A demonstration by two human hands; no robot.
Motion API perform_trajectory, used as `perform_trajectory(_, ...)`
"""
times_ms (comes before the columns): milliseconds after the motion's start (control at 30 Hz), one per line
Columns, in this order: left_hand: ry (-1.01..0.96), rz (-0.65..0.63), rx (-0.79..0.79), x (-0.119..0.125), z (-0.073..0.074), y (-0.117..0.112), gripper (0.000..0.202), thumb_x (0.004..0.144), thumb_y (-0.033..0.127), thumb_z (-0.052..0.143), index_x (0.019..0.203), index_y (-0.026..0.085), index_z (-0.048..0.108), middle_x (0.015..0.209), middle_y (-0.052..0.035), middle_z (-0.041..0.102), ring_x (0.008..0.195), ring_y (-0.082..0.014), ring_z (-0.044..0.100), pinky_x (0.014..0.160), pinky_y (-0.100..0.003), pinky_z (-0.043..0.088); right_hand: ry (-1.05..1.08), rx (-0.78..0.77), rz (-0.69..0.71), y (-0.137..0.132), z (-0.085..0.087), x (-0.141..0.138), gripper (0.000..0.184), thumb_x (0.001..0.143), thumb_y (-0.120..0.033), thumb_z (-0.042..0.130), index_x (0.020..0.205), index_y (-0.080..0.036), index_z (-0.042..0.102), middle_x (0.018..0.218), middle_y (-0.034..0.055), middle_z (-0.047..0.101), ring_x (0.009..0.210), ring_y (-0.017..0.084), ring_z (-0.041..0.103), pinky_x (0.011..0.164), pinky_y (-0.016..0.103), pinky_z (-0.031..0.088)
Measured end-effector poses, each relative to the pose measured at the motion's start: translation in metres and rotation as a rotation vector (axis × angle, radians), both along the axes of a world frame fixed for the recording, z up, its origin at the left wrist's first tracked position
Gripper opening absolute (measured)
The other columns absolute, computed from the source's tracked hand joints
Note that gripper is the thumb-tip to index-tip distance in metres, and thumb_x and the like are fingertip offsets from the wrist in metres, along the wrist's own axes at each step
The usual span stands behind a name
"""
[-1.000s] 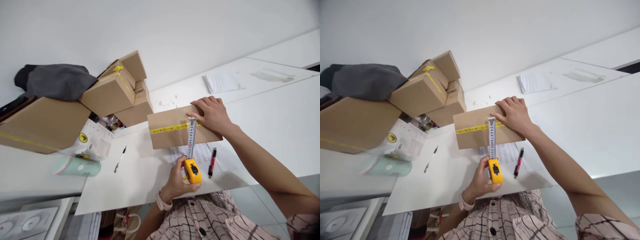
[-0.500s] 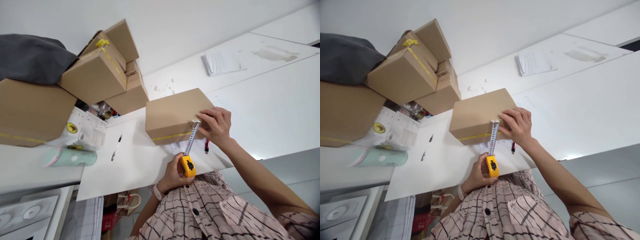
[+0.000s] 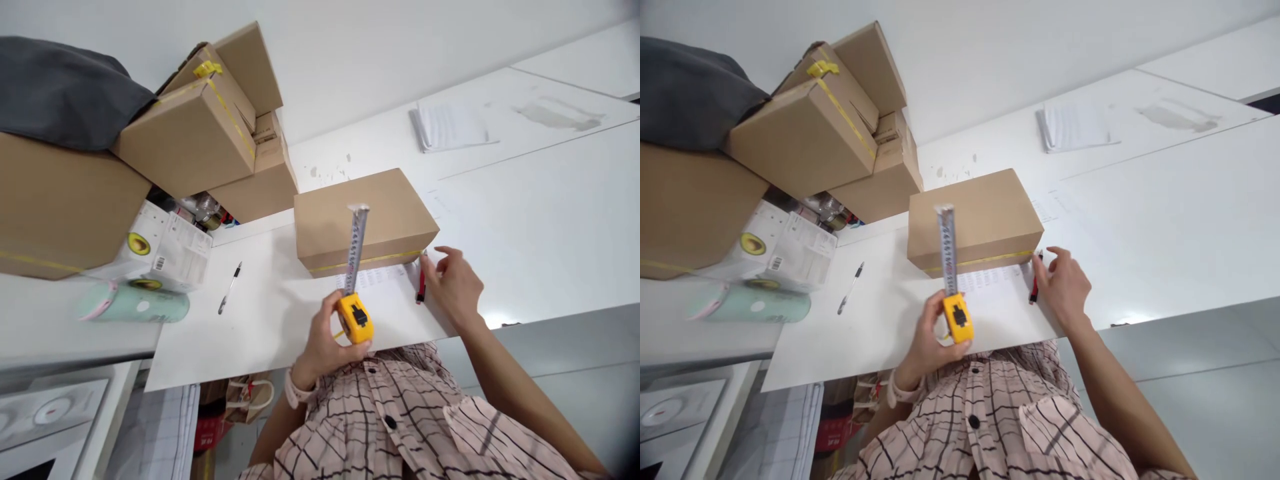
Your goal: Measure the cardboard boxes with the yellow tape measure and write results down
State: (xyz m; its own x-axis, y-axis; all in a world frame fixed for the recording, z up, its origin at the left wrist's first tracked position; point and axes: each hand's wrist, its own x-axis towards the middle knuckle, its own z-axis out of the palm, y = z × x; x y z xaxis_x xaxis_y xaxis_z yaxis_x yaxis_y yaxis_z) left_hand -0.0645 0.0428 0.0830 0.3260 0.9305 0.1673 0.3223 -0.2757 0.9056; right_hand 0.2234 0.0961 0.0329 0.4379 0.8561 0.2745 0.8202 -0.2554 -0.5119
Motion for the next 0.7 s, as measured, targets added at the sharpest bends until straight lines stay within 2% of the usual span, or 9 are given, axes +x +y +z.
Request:
perform_trajectory(67, 0.101, 0.034, 0.219, -0.014, 0.032, 0.017, 0.083, 0.075, 0.035, 0.082, 0.144, 0.020, 0.037, 0.134, -0.0156, 0.062, 0.116, -0.0272, 0.066, 0.098, -0.041, 0.057, -0.067, -0.209, 0.058, -0.007, -0.004, 0.001, 0.051, 0.097, -0.056, 0.048, 0.129, -0.017, 0.059, 0.092, 0.0113, 0.072, 0.085, 0.029, 0.066, 0.062, 0.035, 0.042)
perform_trajectory(133, 0.242, 0.065, 0.417, -0.026, 0.065, 0.038, 0.080, 0.079, 0.034, 0.079, 0.145, 0.021, 0.036, 0.136, -0.0149, 0.060, 0.114, -0.0256, 0.067, 0.092, -0.037, 0.058, -0.124, -0.312, 0.095, -0.010, -0.004, 0.001, 0.047, 0.100, -0.048, 0.044, 0.134, -0.018, 0.057, 0.103, 0.0140, 0.074, 0.089, 0.030, 0.068, 0.060, 0.033, 0.040)
perform_trajectory(200, 0.415, 0.082, 0.559, -0.033, 0.094, 0.062, 0.077, 0.080, 0.032, 0.078, 0.145, 0.022, 0.038, 0.133, -0.0119, 0.062, 0.114, -0.0247, 0.066, 0.094, -0.036, 0.057, -0.150, -0.376, 0.110, -0.010, -0.002, 0.004, 0.044, 0.100, -0.036, 0.040, 0.138, -0.018, 0.055, 0.106, 0.0137, 0.075, 0.082, 0.027, 0.069, 0.056, 0.031, 0.037)
perform_trajectory(267, 0.606, 0.077, 0.589, -0.034, 0.117, 0.085, 0.074, 0.080, 0.029, 0.075, 0.144, 0.023, 0.040, 0.132, -0.0096, 0.063, 0.114, -0.0247, 0.066, 0.094, -0.035, 0.056, -0.157, -0.409, 0.135, -0.010, -0.003, 0.009, 0.045, 0.099, -0.028, 0.038, 0.139, -0.018, 0.055, 0.101, 0.0133, 0.076, 0.073, 0.025, 0.067, 0.054, 0.031, 0.035)
perform_trajectory(333, 0.766, 0.039, 0.555, -0.032, 0.129, 0.106, 0.070, 0.081, 0.030, 0.072, 0.145, 0.025, 0.042, 0.130, -0.0078, 0.064, 0.111, -0.0246, 0.067, 0.090, -0.034, 0.056, -0.126, -0.364, 0.172, -0.010, -0.006, 0.016, 0.043, 0.097, -0.025, 0.037, 0.131, -0.017, 0.062, 0.098, 0.0137, 0.076, 0.072, 0.025, 0.067, 0.056, 0.032, 0.037)
perform_trajectory(467, 0.890, -0.103, 0.541, -0.028, 0.127, 0.144, 0.075, 0.087, 0.041, 0.062, 0.153, 0.020, 0.034, 0.115, -0.0066, 0.067, 0.096, -0.0241, 0.070, 0.083, -0.034, 0.056, 0.098, -0.165, 0.191, -0.017, -0.016, 0.029, 0.036, 0.091, -0.029, 0.042, 0.106, -0.018, 0.072, 0.077, 0.0086, 0.074, 0.063, 0.023, 0.064, 0.060, 0.034, 0.044)
perform_trajectory(567, 0.823, -0.142, 0.590, -0.029, 0.114, 0.163, 0.088, 0.089, 0.046, 0.058, 0.161, 0.016, 0.017, 0.100, -0.0039, 0.067, 0.079, -0.0202, 0.069, 0.082, -0.036, 0.055, 0.310, -0.097, 0.136, -0.027, -0.021, 0.035, 0.034, 0.088, -0.033, 0.047, 0.104, -0.020, 0.074, 0.057, 0.0008, 0.064, 0.045, 0.019, 0.051, 0.052, 0.033, 0.041)
perform_trajectory(633, 0.744, -0.123, 0.645, -0.030, 0.108, 0.170, 0.084, 0.093, 0.047, 0.054, 0.162, 0.017, 0.015, 0.104, -0.0046, 0.068, 0.079, -0.0186, 0.068, 0.086, -0.037, 0.054, 0.390, -0.066, 0.111, -0.034, -0.023, 0.038, 0.033, 0.088, -0.034, 0.050, 0.106, -0.022, 0.075, 0.058, -0.0003, 0.065, 0.045, 0.018, 0.052, 0.050, 0.032, 0.042)
perform_trajectory(700, 0.686, -0.109, 0.677, -0.029, 0.104, 0.171, 0.078, 0.097, 0.048, 0.050, 0.162, 0.020, 0.017, 0.118, -0.0086, 0.067, 0.089, -0.0202, 0.069, 0.091, -0.040, 0.054, 0.408, -0.006, 0.118, -0.041, -0.027, 0.040, 0.034, 0.087, -0.033, 0.054, 0.112, -0.024, 0.073, 0.074, 0.0019, 0.074, 0.061, 0.021, 0.066, 0.057, 0.033, 0.049)
